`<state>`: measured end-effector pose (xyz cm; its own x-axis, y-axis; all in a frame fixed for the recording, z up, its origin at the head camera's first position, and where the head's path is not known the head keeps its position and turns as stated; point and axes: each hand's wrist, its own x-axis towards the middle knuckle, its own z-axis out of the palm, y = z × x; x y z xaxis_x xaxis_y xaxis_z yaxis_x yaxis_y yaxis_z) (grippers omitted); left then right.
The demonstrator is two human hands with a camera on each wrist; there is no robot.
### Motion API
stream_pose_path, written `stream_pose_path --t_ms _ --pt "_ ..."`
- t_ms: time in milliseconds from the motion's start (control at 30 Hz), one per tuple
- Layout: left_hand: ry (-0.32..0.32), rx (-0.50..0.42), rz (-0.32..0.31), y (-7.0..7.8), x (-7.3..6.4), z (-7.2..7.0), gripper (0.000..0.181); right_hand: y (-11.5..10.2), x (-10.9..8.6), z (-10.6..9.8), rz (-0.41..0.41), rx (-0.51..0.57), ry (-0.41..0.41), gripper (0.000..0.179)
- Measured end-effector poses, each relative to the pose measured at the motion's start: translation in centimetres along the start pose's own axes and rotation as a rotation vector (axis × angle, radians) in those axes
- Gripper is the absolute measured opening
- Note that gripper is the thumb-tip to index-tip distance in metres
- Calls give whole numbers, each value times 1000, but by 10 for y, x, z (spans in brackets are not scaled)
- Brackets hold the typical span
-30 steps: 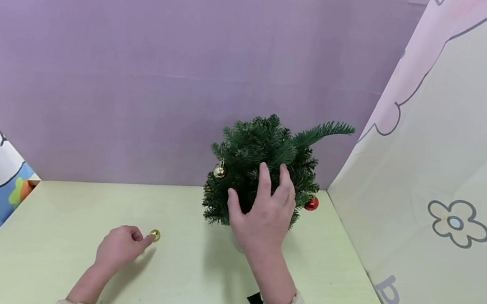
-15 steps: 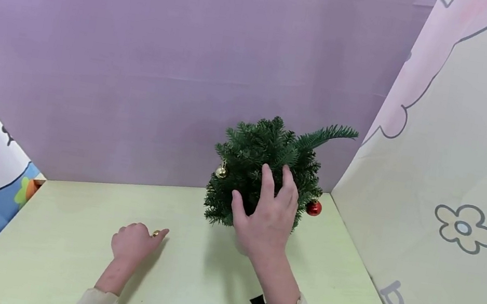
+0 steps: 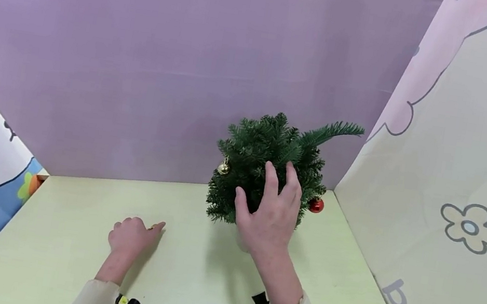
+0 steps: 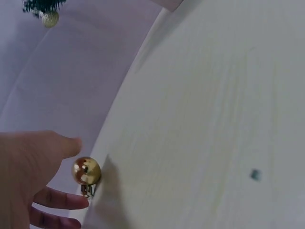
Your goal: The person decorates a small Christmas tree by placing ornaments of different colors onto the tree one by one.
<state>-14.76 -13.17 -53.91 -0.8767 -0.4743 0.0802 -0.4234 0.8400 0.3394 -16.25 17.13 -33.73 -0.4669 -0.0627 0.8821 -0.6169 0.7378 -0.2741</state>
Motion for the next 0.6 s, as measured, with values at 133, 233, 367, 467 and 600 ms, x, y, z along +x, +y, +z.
stream_pose_path --t_ms 133,233,367,467,600 --pt "-15 -40 -11 -2 6 1 60 0 2 0 2 -4 -2 66" --pt "-40 -65 3 -6 8 -1 44 0 1 0 8 -2 -8 66" --pt "-76 -117 8 -15 8 -6 29 1 2 -1 14 11 -19 66" --pt "-81 -152 -2 -23 6 -8 26 1 2 -3 17 8 -26 66" --pt "-68 -180 -9 -32 7 -8 27 2 2 -4 19 7 -21 65"
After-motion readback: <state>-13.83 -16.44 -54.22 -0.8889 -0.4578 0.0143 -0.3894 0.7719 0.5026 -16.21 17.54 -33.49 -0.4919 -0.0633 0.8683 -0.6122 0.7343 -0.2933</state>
